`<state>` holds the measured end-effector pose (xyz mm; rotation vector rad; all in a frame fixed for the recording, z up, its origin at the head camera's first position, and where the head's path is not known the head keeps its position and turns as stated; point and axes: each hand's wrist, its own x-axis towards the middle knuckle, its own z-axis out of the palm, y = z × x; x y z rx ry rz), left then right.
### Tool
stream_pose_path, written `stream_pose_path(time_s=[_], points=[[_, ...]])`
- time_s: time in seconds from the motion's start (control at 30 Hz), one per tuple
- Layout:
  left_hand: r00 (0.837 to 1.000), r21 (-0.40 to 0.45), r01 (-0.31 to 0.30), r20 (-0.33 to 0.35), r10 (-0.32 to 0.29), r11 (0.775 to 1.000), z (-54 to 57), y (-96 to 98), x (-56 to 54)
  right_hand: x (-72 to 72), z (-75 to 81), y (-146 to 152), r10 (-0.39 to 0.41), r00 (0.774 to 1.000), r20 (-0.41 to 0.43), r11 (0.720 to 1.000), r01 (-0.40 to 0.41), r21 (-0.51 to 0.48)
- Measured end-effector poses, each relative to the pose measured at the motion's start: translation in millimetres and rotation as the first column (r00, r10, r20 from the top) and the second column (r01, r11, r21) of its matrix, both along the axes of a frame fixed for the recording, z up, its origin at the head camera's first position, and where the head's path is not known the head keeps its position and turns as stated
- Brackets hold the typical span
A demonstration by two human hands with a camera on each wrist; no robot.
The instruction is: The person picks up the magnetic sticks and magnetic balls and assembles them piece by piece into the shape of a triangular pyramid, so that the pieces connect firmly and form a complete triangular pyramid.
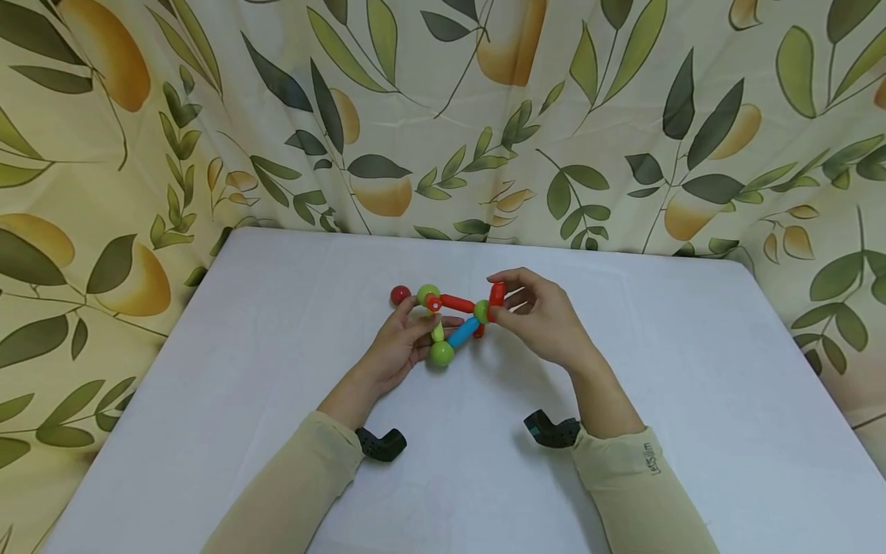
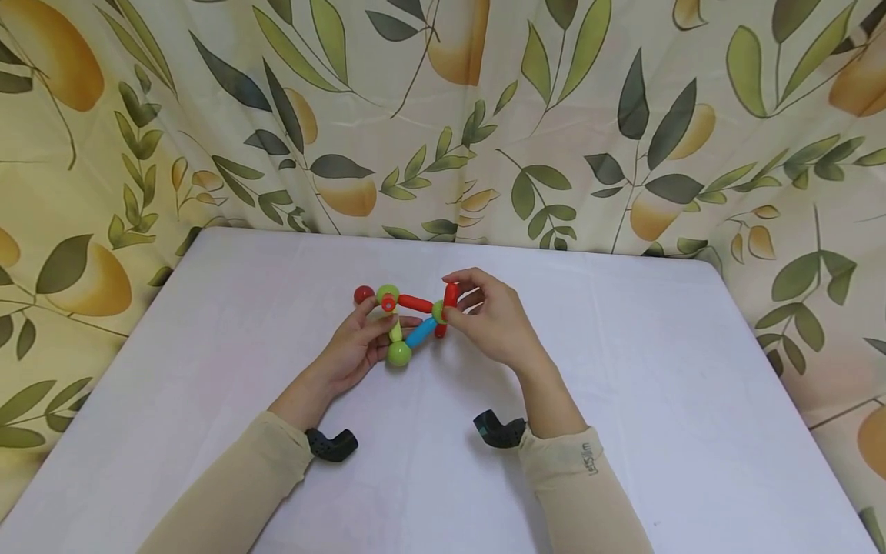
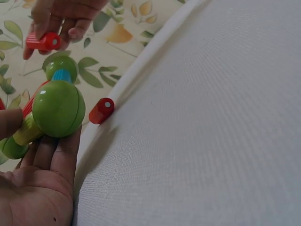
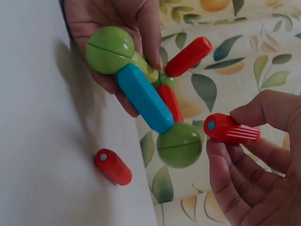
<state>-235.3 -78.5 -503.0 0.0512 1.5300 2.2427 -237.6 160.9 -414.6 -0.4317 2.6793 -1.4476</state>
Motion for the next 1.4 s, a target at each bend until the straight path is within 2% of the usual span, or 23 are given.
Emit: stream_pose_path(time_s=[0.27, 0.47, 1.03, 1.4], points=[[1.000, -0.016, 0.007, -0.012, -0.007, 1.000, 0.8, -0.4, -0.1, 6.7, 1.2, -12, 0.068, 0.997, -0.018, 0.997, -0.069, -0.020], [0.999, -0.002, 0.010, -0.035, -0.010, 1.000, -0.2, -1.0, 0.7, 10.3, -0.2, -19, 0.092, 0.996, 0.002, 0.996, -0.092, -0.005], [1.000, -0.036, -0.010, -0.016, 0.010, 0.999, 2.4, -0.9, 1.2, 14.7, -7.1, -35, 0.211, 0.976, -0.047, 0.977, -0.209, 0.046], [1.000, -0.027, -0.009, -0.021, 0.008, 1.000, 0.3, -1.5, 0.4, 15.6, -12.6, -41, 0.226, 0.973, -0.042, 0.974, -0.224, 0.037]])
